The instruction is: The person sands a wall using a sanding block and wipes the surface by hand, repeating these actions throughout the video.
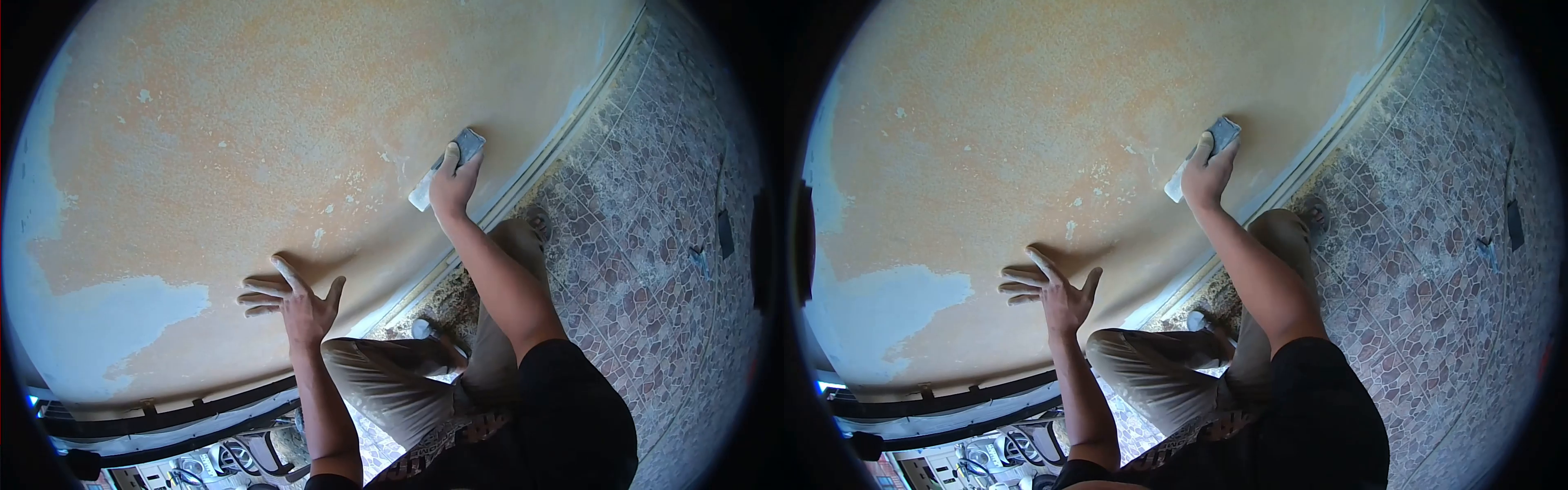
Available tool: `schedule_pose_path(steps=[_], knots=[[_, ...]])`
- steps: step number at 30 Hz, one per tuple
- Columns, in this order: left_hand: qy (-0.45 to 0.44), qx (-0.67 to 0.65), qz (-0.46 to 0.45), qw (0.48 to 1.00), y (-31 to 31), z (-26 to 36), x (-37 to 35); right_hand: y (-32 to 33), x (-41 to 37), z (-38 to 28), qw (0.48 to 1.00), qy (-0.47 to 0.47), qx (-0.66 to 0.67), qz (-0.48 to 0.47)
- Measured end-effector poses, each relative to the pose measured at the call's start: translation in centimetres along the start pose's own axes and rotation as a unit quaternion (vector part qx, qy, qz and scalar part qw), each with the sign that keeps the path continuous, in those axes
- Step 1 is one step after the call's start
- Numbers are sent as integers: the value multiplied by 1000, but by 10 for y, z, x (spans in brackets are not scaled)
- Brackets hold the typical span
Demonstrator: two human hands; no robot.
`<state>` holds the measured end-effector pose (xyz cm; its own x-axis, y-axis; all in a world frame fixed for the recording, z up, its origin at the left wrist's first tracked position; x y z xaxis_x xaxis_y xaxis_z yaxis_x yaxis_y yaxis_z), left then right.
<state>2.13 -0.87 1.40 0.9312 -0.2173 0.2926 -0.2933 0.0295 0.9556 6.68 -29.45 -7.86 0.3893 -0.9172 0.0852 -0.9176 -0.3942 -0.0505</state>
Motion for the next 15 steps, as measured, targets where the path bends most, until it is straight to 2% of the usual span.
schedule_pose_path(steps=[2, 3, 4, 6, 9, 11, 14, 15], knots=[[15, 40, 2, 999, -2, 4, 5, -3, 0, 12, 1000, -21, 7, 10], [1, 40, 20, 999, -6, 4, 5, -7, -28, 24, 998, -14, -63, -20], [-3, 39, 23, 999, -6, 7, 6, -9, -60, 29, 993, -45, -81, -78], [31, -15, 12, 999, -7, 10, 7, -11, -96, 25, 992, -15, -45, -119], [21, -19, -3, 1000, -5, 9, 8, -12, -59, 23, 993, -26, -41, -109], [24, -32, -34, 999, -3, 6, 6, -11, -19, 20, 998, -40, -28, -36], [57, -33, -68, 996, 1, 12, 9, -9, -43, 18, 996, -25, -48, -72], [22, -22, -12, 999, -7, 8, 7, -12, -68, 24, 995, 8, -49, -84]])
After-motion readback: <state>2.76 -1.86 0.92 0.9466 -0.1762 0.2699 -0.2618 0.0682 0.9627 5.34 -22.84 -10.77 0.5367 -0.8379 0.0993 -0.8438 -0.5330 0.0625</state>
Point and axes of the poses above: each hand's wrist, its own x-axis towards the middle knuckle, its own y-axis out of the back of the hand, z = x × y, the point moved 2 cm from there along x, towards the middle knuckle, and after that the axes turned 12 degrees about -x, right-handed, at the moved point
